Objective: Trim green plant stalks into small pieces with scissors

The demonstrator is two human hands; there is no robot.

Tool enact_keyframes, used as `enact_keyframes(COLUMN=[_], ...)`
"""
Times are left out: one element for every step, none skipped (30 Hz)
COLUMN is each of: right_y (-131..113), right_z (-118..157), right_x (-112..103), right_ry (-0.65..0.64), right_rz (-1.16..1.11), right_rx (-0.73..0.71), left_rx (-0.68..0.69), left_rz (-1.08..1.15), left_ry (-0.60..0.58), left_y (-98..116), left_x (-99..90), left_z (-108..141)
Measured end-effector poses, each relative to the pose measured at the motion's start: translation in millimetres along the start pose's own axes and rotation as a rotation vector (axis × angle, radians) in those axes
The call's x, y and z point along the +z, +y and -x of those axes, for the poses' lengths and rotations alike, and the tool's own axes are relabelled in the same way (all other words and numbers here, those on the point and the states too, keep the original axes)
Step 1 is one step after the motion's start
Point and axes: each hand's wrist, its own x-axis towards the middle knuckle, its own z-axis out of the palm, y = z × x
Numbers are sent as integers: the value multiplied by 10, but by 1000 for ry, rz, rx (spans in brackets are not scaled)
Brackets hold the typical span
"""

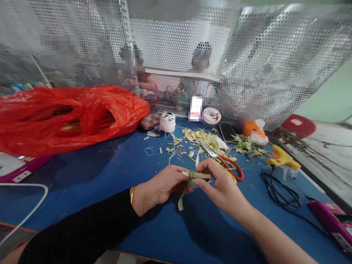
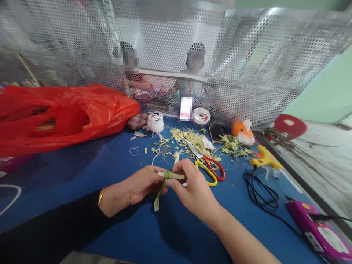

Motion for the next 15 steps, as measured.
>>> enact_keyframes(right_y=[-4,-7,-7,-3,6,19,34,49,63,75,83,88,88,85,81], right_z=[-8,-19,-32,-46,-60,-72,-81,-85,-87,-85,-82,-78,-74,-70,-65], right_x=[-21,-46,-72,-94,-109,-117,-116,-110,-100,-89,-80,-74,-69,-66,-61], right_ry=[-24,-47,-63,-69,-68,-60,-44,-23,-2,17,35,48,57,64,69], right_rz=[-70,-139,-197,-236,-252,-250,-239,-220,-196,-167,-137,-106,-75,-49,-27], right_rx=[12,11,-3,-29,-59,-90,-118,-139,-153,-161,-164,-165,-163,-162,-163], left_rx=[3,9,16,22,26,30,34,39,46,53,58,62,64,66,70], left_rz=[25,56,87,115,139,154,157,155,151,148,144,137,128,118,108], left_ry=[-4,-2,1,1,0,-1,-1,2,12,25,35,38,35,24,4], left_y=[8,17,27,36,42,45,44,39,31,23,14,7,2,0,0], left_x=[-5,-12,-18,-24,-28,-30,-30,-30,-28,-27,-25,-24,-22,-21,-19], left_z=[-2,-4,-6,-7,-7,-7,-6,-5,-5,-5,-4,-3,-1,3,8])
